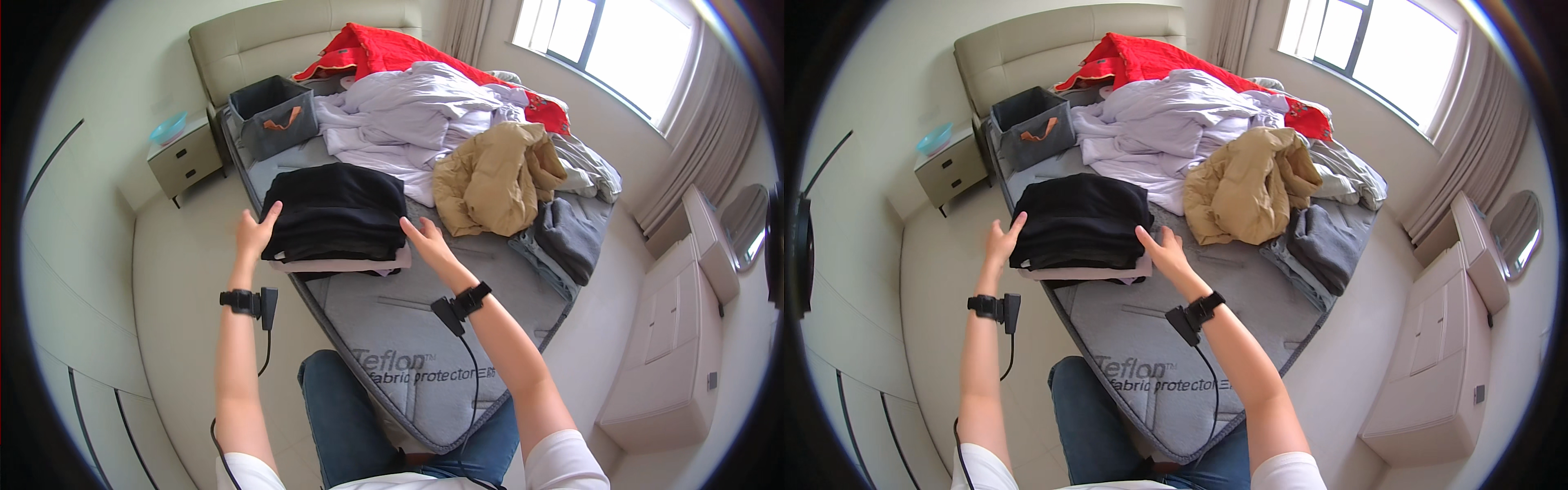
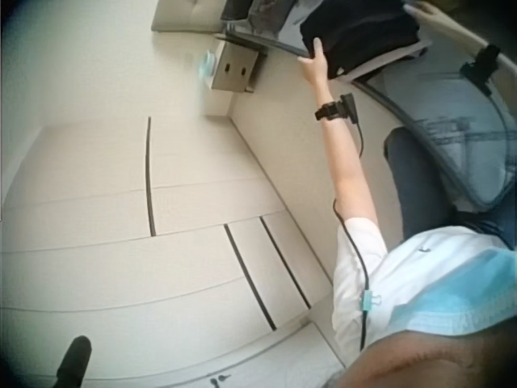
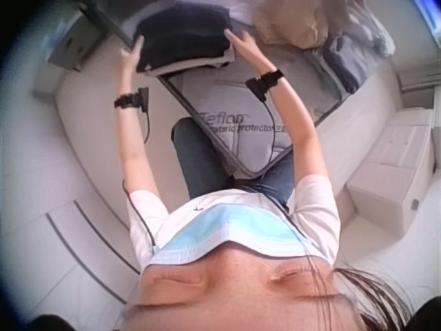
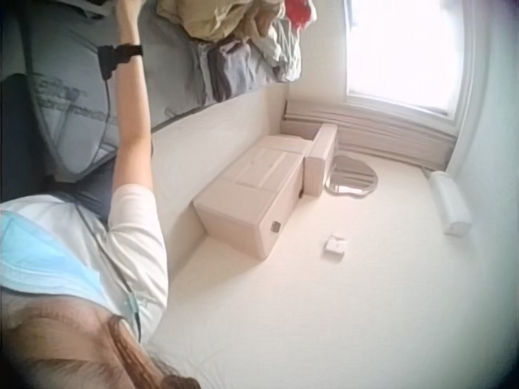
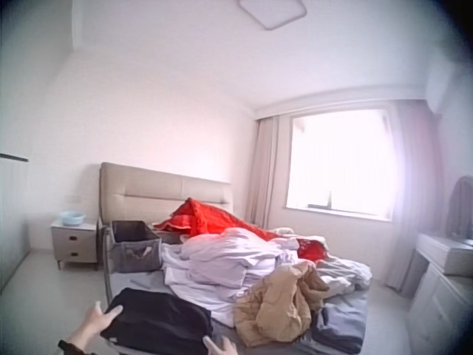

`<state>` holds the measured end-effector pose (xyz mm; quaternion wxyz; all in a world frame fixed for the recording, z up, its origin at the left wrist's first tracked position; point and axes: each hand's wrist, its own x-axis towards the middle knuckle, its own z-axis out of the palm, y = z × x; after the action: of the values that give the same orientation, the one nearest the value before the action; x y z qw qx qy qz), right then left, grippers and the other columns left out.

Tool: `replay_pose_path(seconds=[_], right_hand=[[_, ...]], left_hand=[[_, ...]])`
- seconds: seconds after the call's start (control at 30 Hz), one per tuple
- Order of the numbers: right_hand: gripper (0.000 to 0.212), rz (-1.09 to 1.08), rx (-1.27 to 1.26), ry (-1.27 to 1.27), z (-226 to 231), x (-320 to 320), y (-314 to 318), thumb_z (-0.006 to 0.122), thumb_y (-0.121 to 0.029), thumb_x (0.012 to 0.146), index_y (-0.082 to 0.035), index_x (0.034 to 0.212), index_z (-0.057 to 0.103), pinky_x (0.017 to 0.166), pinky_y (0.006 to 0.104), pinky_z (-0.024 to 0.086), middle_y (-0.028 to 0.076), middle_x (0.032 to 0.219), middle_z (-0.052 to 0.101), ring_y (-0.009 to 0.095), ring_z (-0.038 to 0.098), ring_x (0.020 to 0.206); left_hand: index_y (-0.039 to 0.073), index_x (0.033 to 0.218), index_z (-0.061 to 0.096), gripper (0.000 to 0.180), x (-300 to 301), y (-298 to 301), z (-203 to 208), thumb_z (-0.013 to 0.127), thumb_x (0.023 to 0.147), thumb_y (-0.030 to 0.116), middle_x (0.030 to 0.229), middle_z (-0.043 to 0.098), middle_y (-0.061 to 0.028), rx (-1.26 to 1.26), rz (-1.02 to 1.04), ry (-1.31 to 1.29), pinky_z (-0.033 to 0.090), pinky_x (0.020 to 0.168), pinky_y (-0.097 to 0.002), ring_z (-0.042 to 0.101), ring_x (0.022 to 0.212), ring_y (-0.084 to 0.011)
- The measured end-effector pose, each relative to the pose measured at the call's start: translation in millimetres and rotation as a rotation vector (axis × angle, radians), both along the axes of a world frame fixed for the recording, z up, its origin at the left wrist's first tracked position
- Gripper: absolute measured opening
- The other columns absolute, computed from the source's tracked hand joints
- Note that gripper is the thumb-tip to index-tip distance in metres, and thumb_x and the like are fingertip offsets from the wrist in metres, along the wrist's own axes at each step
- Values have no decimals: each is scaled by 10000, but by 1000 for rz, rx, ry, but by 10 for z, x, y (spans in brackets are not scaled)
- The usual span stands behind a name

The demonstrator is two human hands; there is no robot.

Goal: The recorder is folding several different items of clothing including a sweater, a shirt, and a vest on a bed.

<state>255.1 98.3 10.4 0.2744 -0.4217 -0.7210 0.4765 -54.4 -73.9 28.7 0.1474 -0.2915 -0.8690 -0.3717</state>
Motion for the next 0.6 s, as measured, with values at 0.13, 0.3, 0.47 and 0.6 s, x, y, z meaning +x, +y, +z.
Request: replay_pose_path(seconds=[0.13, 0.3, 0.47, 0.6], right_hand=[[1000, 84, -223, -6, 61, -287, 86, 609, -658, 727, 64, 1355, 319, 1033, 390, 315, 277, 1355, 358, 344, 366, 1273], [805, 103, -510, 5, -133, -444, 381, 717, -531, 708, 76, 1185, 489, 895, 350, 425, 171, 1137, 568, 246, 554, 1034], [585, 206, -810, 260, -424, -564, 523, 745, -452, 724, 17, 1043, 605, 764, 297, 500, 105, 1000, 643, 180, 624, 852], [507, 234, -897, 331, -409, -601, 475, 730, -438, 749, -15, 1012, 633, 747, 286, 525, 83, 989, 659, 157, 641, 818]], left_hand=[[-86, 1275, 436, 1040, -166, 45, -106, 609, 665, 737, 1294, 476, -242, -37, -303, -795, 359, 1012, -400, 474, 1192, -325], [-7, 1246, 522, 911, -242, 136, -239, 645, 662, 681, 1248, 546, -147, 54, -572, -1186, 390, 976, -350, 542, 1111, -247], [62, 1241, 553, 806, -297, 291, -261, 625, 687, 643, 1215, 571, -121, 10, -574, -1272, 393, 949, -334, 544, 1085, -228], [80, 1246, 555, 842, -424, 335, -299, 614, 652, 673, 1234, 554, -134, -93, -492, -1224, 383, 941, -331, 532, 1089, -231]])
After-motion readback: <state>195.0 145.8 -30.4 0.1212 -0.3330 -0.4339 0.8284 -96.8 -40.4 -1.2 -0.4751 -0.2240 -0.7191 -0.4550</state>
